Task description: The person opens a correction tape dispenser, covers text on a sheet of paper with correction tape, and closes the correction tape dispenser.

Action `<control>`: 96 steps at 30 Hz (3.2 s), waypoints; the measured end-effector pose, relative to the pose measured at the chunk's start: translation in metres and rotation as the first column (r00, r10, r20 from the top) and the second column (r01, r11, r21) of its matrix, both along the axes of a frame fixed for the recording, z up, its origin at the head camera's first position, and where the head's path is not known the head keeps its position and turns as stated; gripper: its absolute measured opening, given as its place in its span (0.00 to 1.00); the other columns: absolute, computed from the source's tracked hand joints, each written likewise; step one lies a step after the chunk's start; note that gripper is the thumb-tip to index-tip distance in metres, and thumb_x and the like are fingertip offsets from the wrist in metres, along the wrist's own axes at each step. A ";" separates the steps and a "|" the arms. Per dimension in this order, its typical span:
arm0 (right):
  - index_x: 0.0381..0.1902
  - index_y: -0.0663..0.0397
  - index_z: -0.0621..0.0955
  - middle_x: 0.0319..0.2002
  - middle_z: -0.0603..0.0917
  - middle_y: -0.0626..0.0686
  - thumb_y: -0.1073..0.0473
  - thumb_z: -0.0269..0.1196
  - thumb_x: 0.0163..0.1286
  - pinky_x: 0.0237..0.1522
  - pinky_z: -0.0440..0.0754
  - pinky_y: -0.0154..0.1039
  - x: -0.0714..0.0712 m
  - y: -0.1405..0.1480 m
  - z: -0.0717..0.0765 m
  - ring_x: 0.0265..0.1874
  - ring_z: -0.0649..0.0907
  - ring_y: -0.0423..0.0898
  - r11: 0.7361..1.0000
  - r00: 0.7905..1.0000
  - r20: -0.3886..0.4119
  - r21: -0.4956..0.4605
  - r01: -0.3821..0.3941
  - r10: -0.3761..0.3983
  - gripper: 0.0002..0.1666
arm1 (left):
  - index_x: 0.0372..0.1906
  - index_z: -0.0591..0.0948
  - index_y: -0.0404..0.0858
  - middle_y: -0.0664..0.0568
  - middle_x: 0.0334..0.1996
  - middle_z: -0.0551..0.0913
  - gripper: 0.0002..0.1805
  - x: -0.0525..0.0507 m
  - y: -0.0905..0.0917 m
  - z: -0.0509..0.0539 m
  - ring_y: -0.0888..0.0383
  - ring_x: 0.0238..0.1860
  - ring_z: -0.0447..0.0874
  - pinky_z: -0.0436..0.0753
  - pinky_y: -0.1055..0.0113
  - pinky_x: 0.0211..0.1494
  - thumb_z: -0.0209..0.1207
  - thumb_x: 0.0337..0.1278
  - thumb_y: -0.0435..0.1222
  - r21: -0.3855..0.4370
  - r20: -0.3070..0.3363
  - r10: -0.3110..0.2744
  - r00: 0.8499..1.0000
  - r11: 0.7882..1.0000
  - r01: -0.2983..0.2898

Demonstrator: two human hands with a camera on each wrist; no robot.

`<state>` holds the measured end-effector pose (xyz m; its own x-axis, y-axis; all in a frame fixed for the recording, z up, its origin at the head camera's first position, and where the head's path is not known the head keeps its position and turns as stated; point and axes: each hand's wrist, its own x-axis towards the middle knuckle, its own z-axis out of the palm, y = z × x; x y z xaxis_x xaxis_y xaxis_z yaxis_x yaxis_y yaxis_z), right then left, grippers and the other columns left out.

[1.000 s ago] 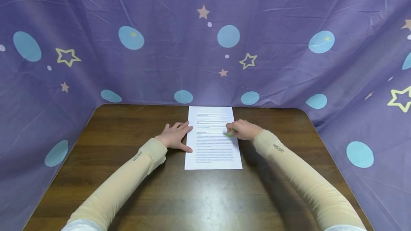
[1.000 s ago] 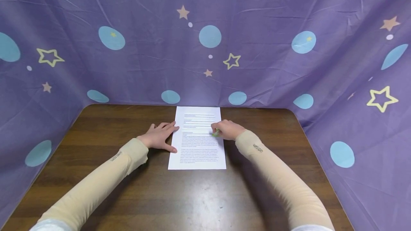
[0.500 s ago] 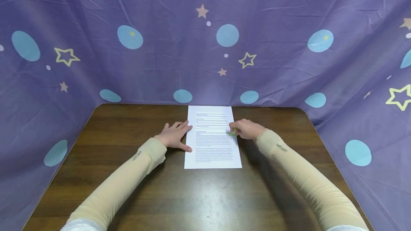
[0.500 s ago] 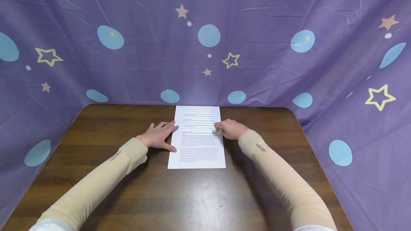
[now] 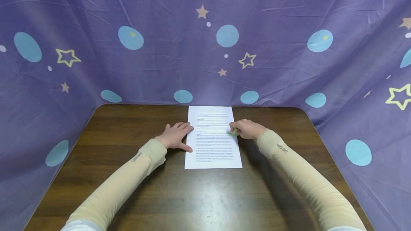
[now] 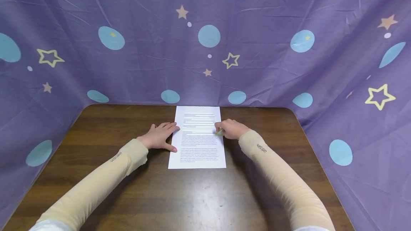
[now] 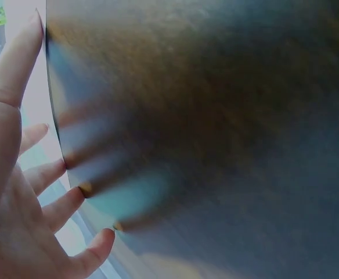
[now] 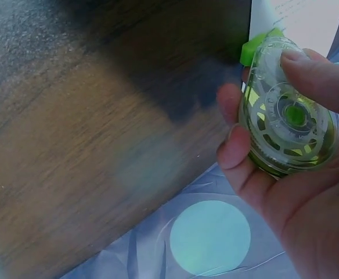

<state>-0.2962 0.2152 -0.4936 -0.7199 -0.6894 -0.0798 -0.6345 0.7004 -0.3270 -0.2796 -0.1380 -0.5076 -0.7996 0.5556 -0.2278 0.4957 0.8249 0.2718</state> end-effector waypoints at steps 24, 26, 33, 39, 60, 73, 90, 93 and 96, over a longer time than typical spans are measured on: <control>0.45 0.53 0.82 0.40 0.88 0.51 0.71 0.63 0.70 0.42 0.80 0.42 0.001 -0.042 0.021 0.34 0.80 0.43 0.991 0.997 0.038 0.112 -0.078 0.075 0.10 | 0.80 0.64 0.43 0.43 0.84 0.50 0.57 -0.005 -0.006 -0.015 0.39 0.83 0.45 0.45 0.25 0.73 0.72 0.49 0.66 0.014 0.057 -0.010 0.998 1.000 0.009; 0.45 0.54 0.82 0.40 0.88 0.52 0.71 0.64 0.70 0.44 0.81 0.43 0.002 -0.047 0.021 0.35 0.81 0.44 0.990 0.995 0.031 0.106 -0.097 0.094 0.10 | 0.80 0.64 0.43 0.43 0.84 0.50 0.57 -0.005 -0.006 -0.015 0.39 0.83 0.45 0.46 0.25 0.73 0.71 0.50 0.66 0.014 0.051 -0.012 0.999 1.000 0.011; 0.47 0.55 0.82 0.40 0.89 0.54 0.72 0.63 0.70 0.45 0.81 0.44 0.002 -0.066 0.022 0.34 0.81 0.45 0.987 0.992 0.027 0.096 -0.127 0.125 0.11 | 0.80 0.65 0.43 0.43 0.84 0.50 0.57 -0.006 -0.008 -0.015 0.38 0.83 0.46 0.46 0.26 0.73 0.71 0.50 0.66 0.025 0.047 -0.011 0.999 1.000 0.010; 0.50 0.53 0.82 0.42 0.89 0.53 0.70 0.63 0.73 0.47 0.81 0.43 0.002 -0.083 0.018 0.36 0.81 0.44 0.987 0.990 0.046 0.088 -0.136 0.132 0.12 | 0.80 0.65 0.43 0.42 0.84 0.51 0.57 -0.007 -0.009 -0.016 0.39 0.83 0.46 0.48 0.28 0.73 0.71 0.49 0.66 0.022 0.050 -0.011 0.999 1.000 0.010; 0.51 0.54 0.81 0.45 0.89 0.55 0.69 0.64 0.73 0.51 0.83 0.46 0.000 -0.106 0.009 0.42 0.87 0.48 0.985 0.986 0.012 0.054 -0.165 0.164 0.12 | 0.80 0.65 0.45 0.43 0.84 0.51 0.57 -0.007 -0.008 -0.019 0.40 0.83 0.46 0.49 0.27 0.73 0.71 0.49 0.67 0.002 0.034 -0.015 0.999 1.000 0.015; 0.47 0.56 0.82 0.46 0.90 0.54 0.72 0.65 0.70 0.53 0.83 0.45 0.000 -0.110 0.007 0.46 0.89 0.51 0.983 0.984 -0.011 0.042 -0.177 0.178 0.11 | 0.80 0.65 0.44 0.43 0.84 0.50 0.57 -0.007 -0.008 -0.018 0.40 0.83 0.46 0.49 0.28 0.73 0.71 0.49 0.67 0.018 0.035 -0.016 0.999 1.000 0.015; 0.45 0.57 0.82 0.42 0.90 0.55 0.74 0.66 0.67 0.51 0.84 0.47 0.003 -0.111 0.006 0.44 0.88 0.52 0.982 0.982 -0.046 0.055 -0.179 0.182 0.12 | 0.80 0.65 0.43 0.42 0.84 0.50 0.56 -0.005 -0.007 -0.017 0.39 0.83 0.46 0.49 0.28 0.73 0.72 0.49 0.66 0.026 0.038 -0.009 0.999 1.000 0.008; 0.44 0.57 0.82 0.41 0.89 0.55 0.74 0.66 0.66 0.50 0.84 0.46 0.003 -0.110 0.005 0.42 0.88 0.52 0.982 0.982 -0.052 0.052 -0.181 0.184 0.12 | 0.80 0.66 0.43 0.42 0.84 0.51 0.56 -0.005 -0.007 -0.018 0.39 0.83 0.46 0.49 0.28 0.73 0.72 0.49 0.65 0.026 0.038 -0.010 0.999 1.000 0.009; 0.44 0.56 0.82 0.40 0.89 0.53 0.73 0.66 0.68 0.49 0.84 0.45 0.003 -0.108 0.003 0.41 0.88 0.50 0.983 0.983 -0.044 0.057 -0.175 0.178 0.11 | 0.79 0.66 0.43 0.42 0.84 0.51 0.56 -0.005 -0.007 -0.018 0.39 0.83 0.46 0.49 0.27 0.73 0.72 0.49 0.65 0.023 0.038 -0.011 0.999 1.000 0.010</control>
<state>-0.2933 0.1069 -0.4905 -0.5912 -0.8018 -0.0877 -0.7639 0.5914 -0.2583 -0.2846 -0.1453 -0.5255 -0.7846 0.5695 -0.2449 0.4933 0.8129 0.3096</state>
